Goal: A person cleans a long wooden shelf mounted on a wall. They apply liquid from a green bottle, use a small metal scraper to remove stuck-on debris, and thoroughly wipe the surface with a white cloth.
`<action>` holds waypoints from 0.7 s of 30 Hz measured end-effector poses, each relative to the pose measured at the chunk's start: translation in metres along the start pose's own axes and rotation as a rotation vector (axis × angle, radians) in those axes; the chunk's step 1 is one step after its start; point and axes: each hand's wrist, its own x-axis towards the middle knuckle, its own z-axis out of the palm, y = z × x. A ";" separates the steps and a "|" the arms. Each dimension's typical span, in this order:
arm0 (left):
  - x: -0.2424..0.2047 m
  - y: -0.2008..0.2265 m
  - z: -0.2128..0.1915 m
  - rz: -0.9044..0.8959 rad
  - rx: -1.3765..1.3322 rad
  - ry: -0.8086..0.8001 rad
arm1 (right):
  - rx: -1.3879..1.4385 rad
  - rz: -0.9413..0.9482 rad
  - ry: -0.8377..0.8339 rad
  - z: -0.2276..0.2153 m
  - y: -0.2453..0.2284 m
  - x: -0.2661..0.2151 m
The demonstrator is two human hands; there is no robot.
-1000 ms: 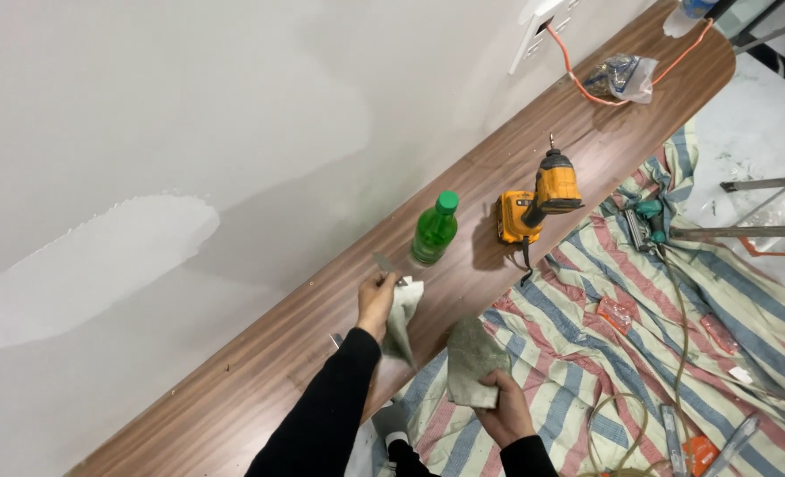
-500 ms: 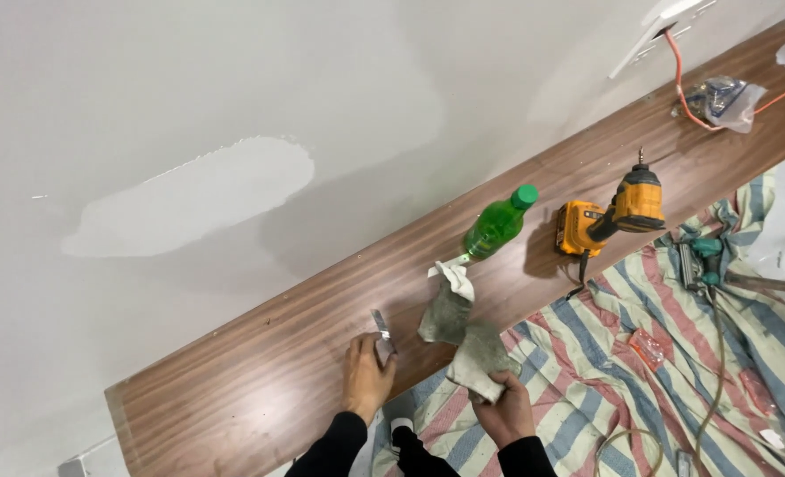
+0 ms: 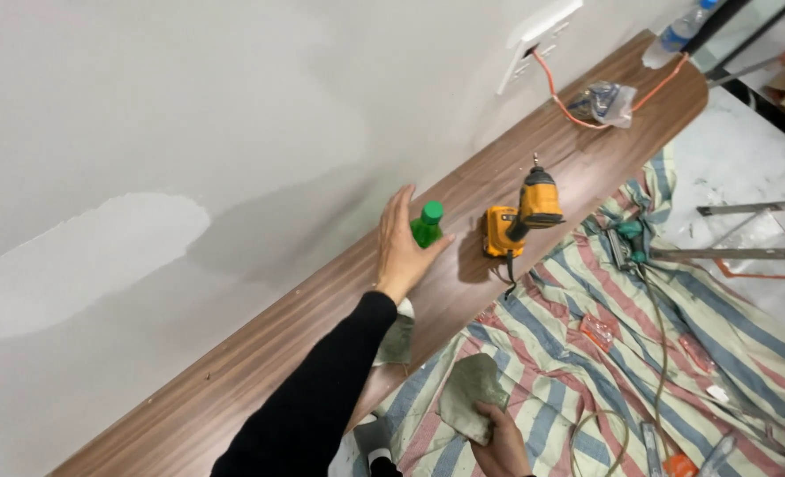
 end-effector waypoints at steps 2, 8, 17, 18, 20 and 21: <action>0.021 0.005 0.007 0.062 -0.014 -0.033 | 0.012 -0.004 -0.066 0.014 -0.011 -0.014; -0.019 0.037 -0.057 -0.064 -0.170 -0.003 | -0.261 -0.157 -0.229 0.093 -0.037 -0.050; -0.163 0.038 -0.230 -0.023 -0.297 0.310 | -1.077 -0.271 -0.518 0.171 0.046 -0.099; -0.179 0.031 -0.243 -0.105 -0.250 0.324 | -1.097 -0.269 -0.577 0.174 0.060 -0.096; -0.206 0.022 -0.266 -0.189 -0.199 0.343 | -1.118 -0.265 -0.642 0.183 0.086 -0.095; -0.218 0.020 -0.275 -0.247 -0.170 0.361 | -1.037 -0.177 -0.688 0.189 0.097 -0.096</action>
